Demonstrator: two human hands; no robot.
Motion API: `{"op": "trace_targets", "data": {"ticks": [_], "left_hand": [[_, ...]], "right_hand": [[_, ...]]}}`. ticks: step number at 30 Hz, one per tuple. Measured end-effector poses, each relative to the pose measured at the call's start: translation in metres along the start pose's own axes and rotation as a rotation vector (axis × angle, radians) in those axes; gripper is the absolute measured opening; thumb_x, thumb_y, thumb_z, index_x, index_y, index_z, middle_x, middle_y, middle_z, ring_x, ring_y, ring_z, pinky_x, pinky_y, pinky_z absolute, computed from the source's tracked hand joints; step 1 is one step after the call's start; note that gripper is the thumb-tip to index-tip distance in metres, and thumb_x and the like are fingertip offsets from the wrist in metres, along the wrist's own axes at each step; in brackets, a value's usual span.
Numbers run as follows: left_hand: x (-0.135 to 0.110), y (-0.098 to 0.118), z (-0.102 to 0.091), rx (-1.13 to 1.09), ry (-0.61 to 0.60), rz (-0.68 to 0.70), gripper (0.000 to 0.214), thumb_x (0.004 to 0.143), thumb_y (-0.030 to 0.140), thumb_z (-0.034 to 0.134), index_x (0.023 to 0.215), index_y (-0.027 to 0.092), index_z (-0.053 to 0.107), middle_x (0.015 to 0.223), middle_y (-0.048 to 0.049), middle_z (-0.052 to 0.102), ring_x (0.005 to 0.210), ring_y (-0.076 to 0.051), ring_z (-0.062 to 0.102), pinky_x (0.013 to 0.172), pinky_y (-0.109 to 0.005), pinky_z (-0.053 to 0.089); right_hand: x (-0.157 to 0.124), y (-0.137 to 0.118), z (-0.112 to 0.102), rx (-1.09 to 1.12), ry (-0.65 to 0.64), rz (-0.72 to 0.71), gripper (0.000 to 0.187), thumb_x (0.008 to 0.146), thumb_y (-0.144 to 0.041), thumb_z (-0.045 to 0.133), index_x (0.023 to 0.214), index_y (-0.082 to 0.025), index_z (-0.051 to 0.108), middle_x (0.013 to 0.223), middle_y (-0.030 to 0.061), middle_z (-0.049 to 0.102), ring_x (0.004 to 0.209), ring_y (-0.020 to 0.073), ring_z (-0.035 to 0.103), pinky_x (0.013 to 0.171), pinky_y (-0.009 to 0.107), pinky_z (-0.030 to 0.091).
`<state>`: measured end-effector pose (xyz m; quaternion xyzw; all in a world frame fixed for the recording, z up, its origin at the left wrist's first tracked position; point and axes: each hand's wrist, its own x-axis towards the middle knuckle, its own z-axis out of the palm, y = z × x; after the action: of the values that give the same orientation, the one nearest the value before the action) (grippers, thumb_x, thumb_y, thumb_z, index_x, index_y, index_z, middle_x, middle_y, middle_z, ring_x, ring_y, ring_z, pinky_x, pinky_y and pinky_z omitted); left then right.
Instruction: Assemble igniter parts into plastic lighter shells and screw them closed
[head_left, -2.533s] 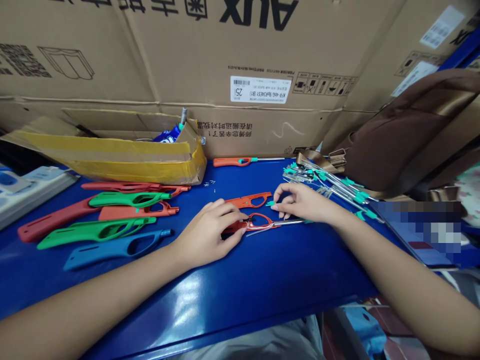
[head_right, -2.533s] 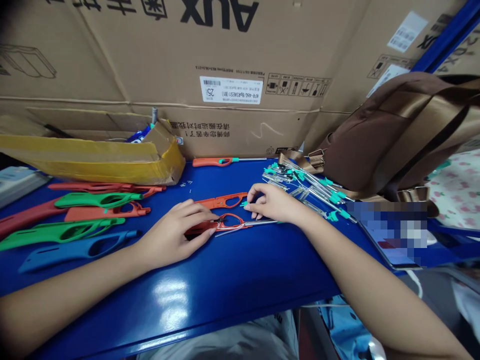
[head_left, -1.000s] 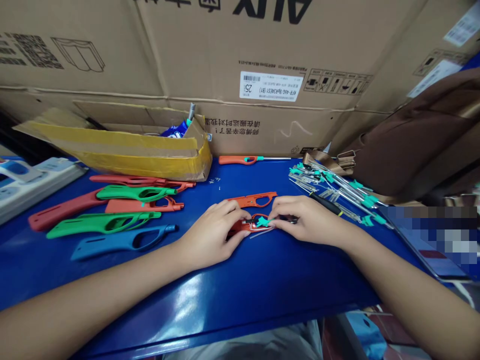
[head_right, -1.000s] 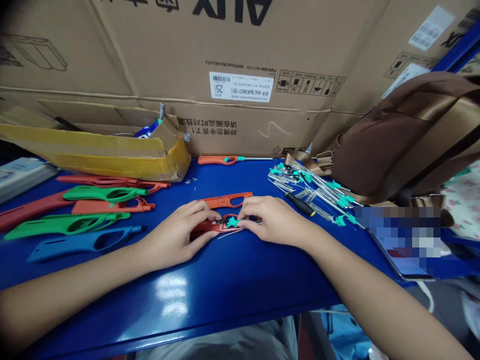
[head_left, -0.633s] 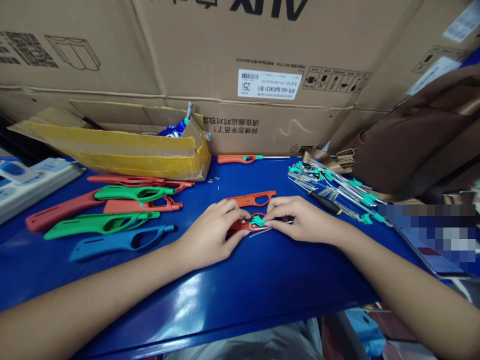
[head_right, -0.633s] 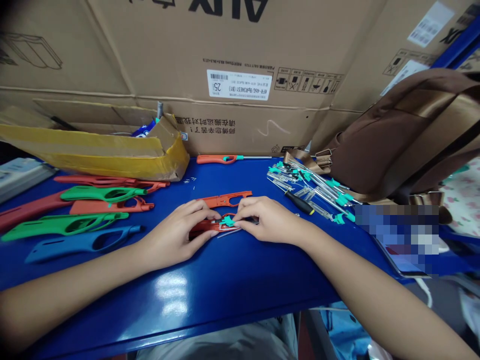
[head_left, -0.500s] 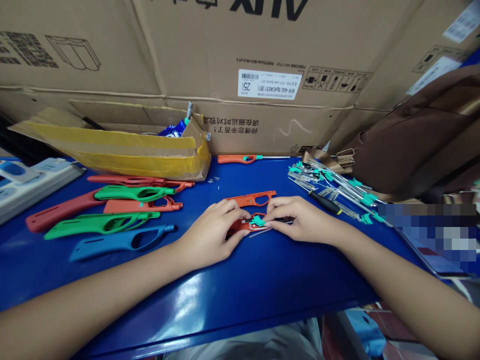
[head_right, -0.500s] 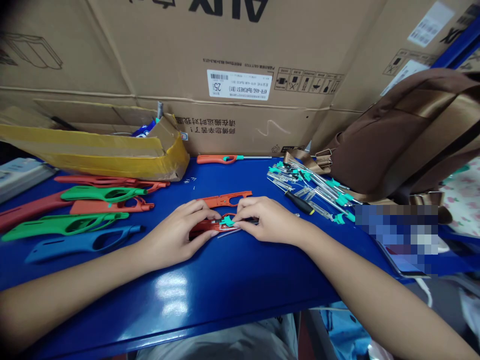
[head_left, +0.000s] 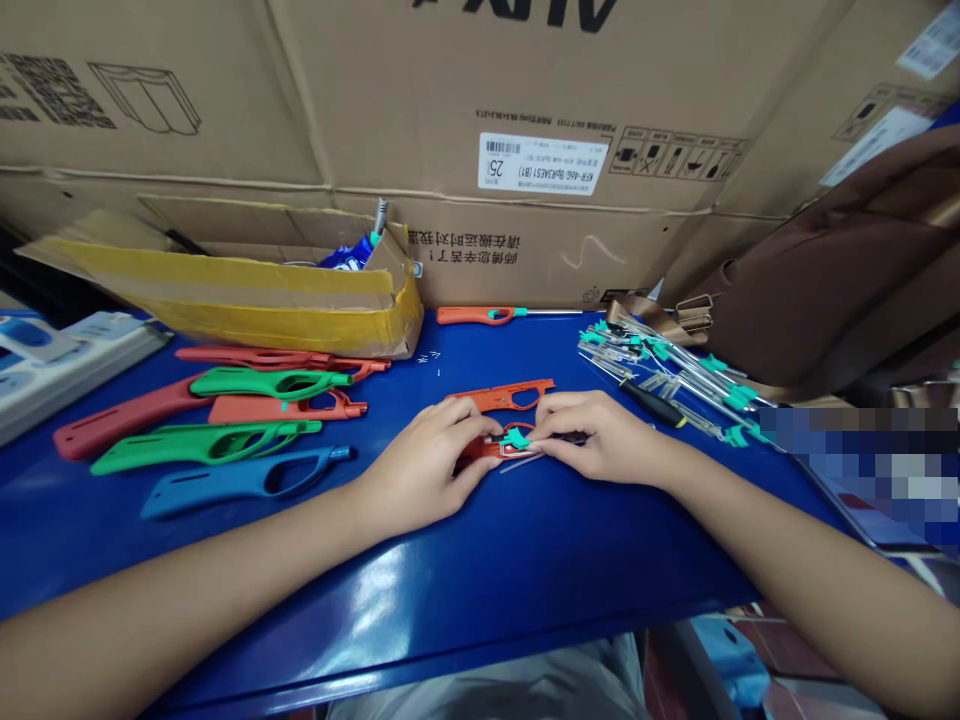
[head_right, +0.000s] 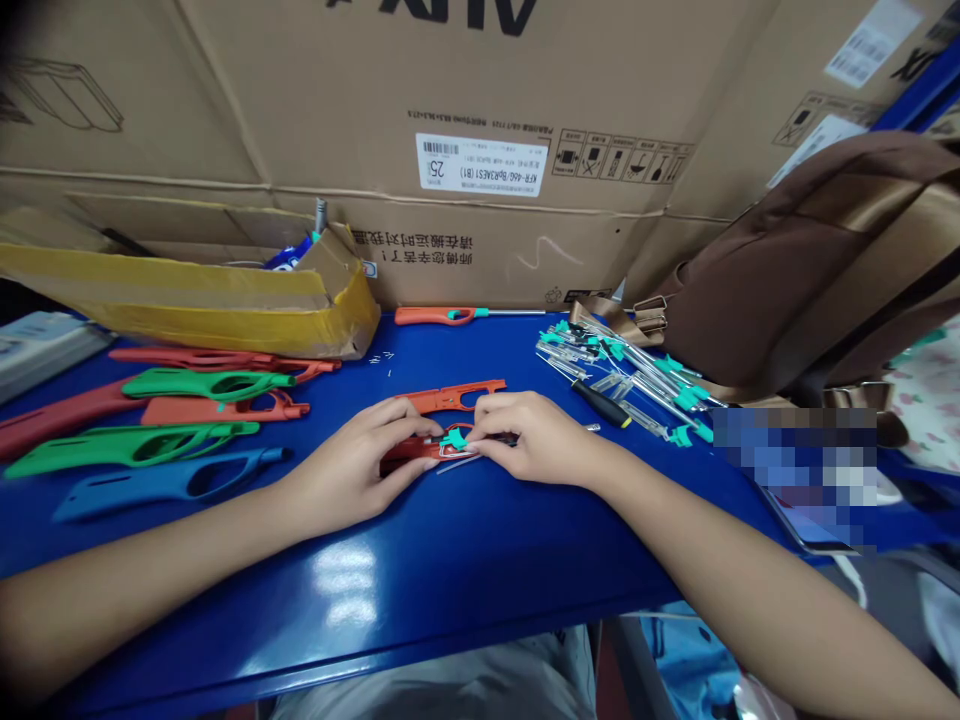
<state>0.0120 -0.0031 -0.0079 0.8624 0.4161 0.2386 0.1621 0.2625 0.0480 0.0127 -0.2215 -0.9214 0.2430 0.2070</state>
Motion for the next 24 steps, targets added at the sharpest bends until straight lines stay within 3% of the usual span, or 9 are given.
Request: {"op": "trace_targets", "data": {"ticks": [7, 16, 19, 24], "left_hand": [[0.001, 0.002, 0.0, 0.011, -0.014, -0.004, 0.022, 0.097, 0.026, 0.059, 0.117, 0.018, 0.064, 0.109, -0.0096, 0.064, 0.105, -0.028, 0.06, 0.094, -0.047, 0.051], [0.001, 0.003, 0.0, 0.003, -0.017, -0.009, 0.023, 0.098, 0.028, 0.058, 0.118, 0.018, 0.063, 0.109, -0.0096, 0.064, 0.103, -0.027, 0.061, 0.093, -0.046, 0.051], [0.0, 0.003, 0.0, 0.008, -0.015, 0.002, 0.022, 0.099, 0.027, 0.058, 0.118, 0.019, 0.062, 0.11, -0.0095, 0.064, 0.104, -0.027, 0.061, 0.094, -0.046, 0.051], [-0.001, 0.004, -0.001, 0.087, -0.029, 0.058, 0.034, 0.101, 0.025, 0.054, 0.134, 0.02, 0.059, 0.11, -0.01, 0.062, 0.102, -0.026, 0.059, 0.09, -0.044, 0.05]], "right_hand": [[-0.001, -0.008, -0.003, -0.108, -0.077, 0.067, 0.017, 0.096, -0.019, 0.059, 0.094, -0.016, 0.075, 0.093, 0.0054, 0.069, 0.078, 0.0146, 0.063, 0.071, 0.026, 0.045], [-0.002, -0.011, -0.005, -0.149, -0.09, 0.042, 0.019, 0.098, -0.019, 0.056, 0.092, -0.016, 0.075, 0.092, 0.0049, 0.069, 0.076, 0.0136, 0.062, 0.069, 0.026, 0.044], [-0.002, -0.015, -0.007, -0.234, -0.131, 0.033, 0.022, 0.099, -0.019, 0.054, 0.092, -0.017, 0.074, 0.093, 0.0048, 0.069, 0.078, 0.0144, 0.062, 0.07, 0.026, 0.044], [-0.003, -0.02, -0.008, -0.481, -0.204, -0.043, 0.023, 0.099, -0.017, 0.05, 0.093, -0.016, 0.073, 0.094, 0.0068, 0.068, 0.081, 0.018, 0.062, 0.072, 0.03, 0.044]]}}
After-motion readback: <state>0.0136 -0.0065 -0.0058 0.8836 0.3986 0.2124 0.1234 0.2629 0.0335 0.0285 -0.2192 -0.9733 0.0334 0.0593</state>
